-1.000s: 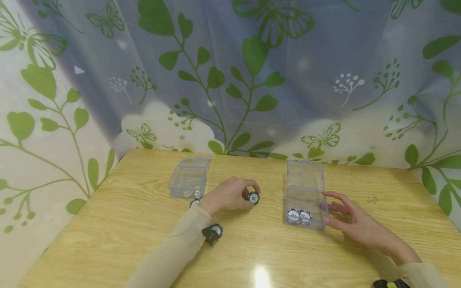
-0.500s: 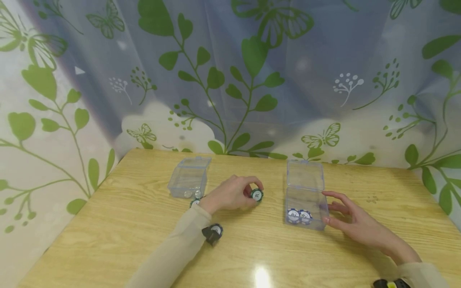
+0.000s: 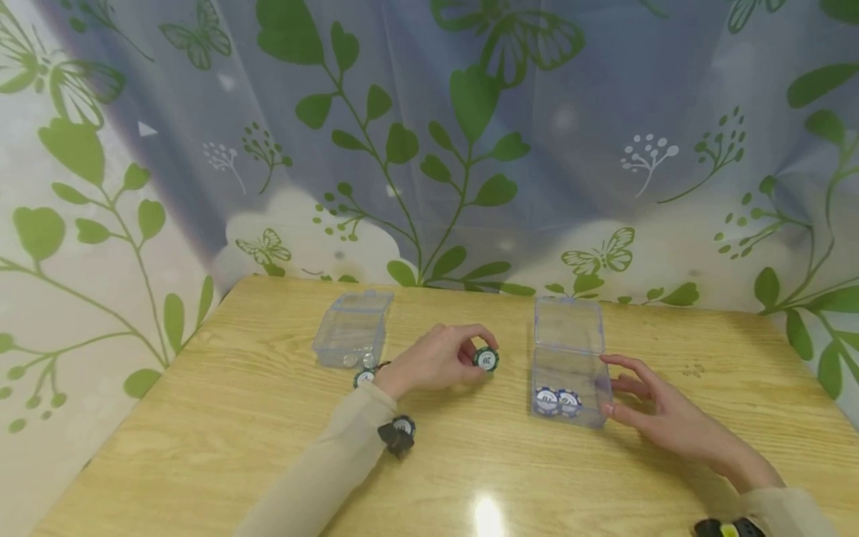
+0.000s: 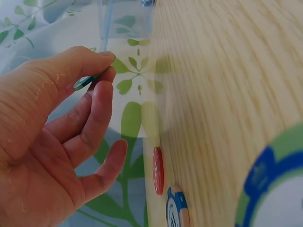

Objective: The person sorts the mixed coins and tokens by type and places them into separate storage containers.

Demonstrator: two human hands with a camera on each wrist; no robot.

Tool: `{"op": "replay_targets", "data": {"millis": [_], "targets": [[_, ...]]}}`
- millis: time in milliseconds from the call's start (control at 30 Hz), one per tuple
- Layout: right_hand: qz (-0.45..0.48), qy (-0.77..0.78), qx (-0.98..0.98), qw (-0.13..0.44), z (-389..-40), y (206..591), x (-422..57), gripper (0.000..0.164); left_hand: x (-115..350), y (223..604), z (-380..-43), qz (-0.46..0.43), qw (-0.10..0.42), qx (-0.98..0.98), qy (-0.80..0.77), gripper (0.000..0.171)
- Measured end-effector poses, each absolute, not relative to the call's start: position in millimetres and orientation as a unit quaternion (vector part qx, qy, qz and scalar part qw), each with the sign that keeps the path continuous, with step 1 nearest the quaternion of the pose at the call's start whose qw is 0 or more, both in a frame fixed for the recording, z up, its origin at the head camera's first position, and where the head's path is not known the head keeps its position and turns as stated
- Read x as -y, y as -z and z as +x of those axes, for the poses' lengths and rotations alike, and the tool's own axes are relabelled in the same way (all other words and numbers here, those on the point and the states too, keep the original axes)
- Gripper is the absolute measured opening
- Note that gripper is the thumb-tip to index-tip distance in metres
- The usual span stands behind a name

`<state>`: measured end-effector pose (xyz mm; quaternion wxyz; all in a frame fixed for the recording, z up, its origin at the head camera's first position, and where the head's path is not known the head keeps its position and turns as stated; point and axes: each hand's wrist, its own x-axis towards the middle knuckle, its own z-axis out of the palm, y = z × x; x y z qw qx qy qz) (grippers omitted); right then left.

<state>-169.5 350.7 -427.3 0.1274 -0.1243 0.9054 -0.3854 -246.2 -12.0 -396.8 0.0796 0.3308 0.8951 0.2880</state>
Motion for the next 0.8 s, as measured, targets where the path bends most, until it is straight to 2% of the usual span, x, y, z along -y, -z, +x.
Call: {"op": "replay_targets", "data": {"millis": [800], "targets": [[-0.126,0.39,-0.904,0.126,-169.9,429.2,-352.1,0.074,-0.7,390.0,-241.8,0.347,0.075,-0.88,-0.316,0.036]]}}
